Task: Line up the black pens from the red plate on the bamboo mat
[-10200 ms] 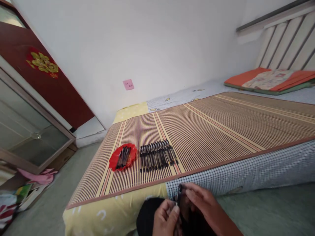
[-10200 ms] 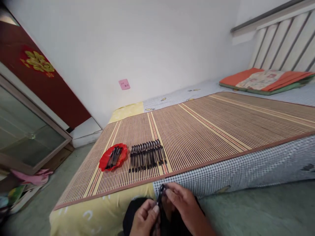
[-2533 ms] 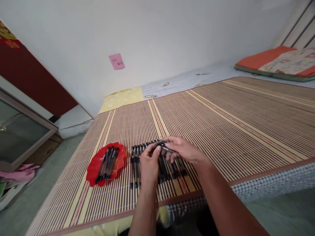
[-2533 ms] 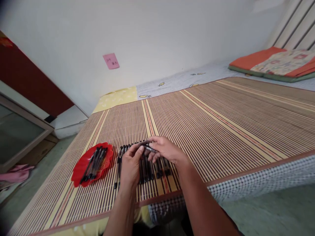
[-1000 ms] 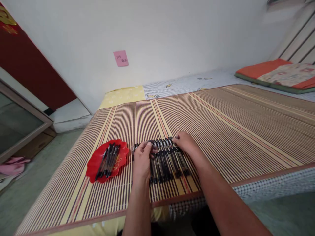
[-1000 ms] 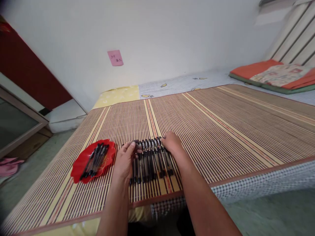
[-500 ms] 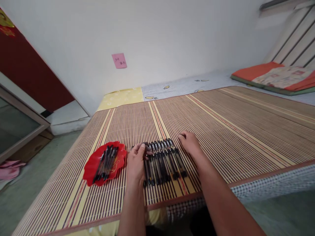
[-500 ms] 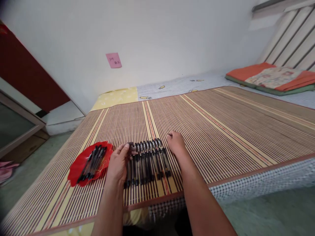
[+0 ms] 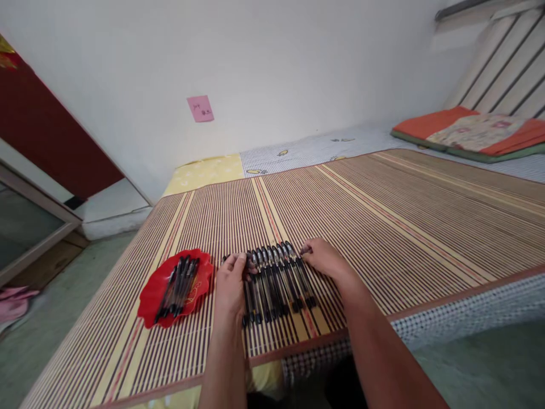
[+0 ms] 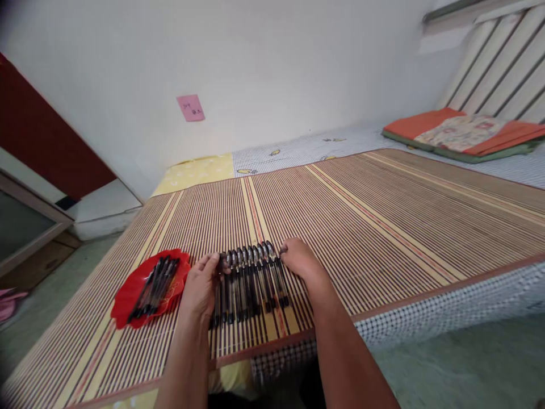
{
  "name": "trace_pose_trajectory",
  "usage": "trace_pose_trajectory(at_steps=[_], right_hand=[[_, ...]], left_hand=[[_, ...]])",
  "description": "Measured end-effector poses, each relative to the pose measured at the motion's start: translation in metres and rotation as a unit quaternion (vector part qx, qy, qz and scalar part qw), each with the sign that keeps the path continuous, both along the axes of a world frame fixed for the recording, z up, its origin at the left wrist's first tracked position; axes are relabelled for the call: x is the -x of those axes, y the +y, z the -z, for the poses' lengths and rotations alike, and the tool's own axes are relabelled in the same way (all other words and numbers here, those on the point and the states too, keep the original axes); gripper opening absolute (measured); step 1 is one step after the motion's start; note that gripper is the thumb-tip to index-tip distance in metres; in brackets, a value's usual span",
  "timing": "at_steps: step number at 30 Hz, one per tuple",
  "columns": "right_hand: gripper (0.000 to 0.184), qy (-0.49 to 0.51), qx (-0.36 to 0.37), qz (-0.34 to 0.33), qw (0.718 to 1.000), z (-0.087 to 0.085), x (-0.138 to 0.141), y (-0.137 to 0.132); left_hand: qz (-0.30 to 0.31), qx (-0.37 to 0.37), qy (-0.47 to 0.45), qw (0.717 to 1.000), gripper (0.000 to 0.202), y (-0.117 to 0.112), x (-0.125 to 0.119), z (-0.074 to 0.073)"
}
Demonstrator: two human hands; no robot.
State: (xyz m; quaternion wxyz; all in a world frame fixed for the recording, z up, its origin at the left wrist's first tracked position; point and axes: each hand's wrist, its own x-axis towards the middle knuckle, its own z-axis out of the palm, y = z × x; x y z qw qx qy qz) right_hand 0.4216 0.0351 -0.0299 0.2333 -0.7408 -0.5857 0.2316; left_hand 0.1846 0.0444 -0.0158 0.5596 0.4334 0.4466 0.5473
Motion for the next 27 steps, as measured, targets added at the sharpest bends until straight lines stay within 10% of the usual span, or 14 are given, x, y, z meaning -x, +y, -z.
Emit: trace_pose_trajectory(at_steps=[27], right_hand=[[0.012, 0.022, -0.032, -0.015, 0.999, 0.005, 0.003, 0.004]], left_hand=[[-0.020, -0.008, 0.030, 0.999, 0.034, 0.003, 0.020, -0.012]])
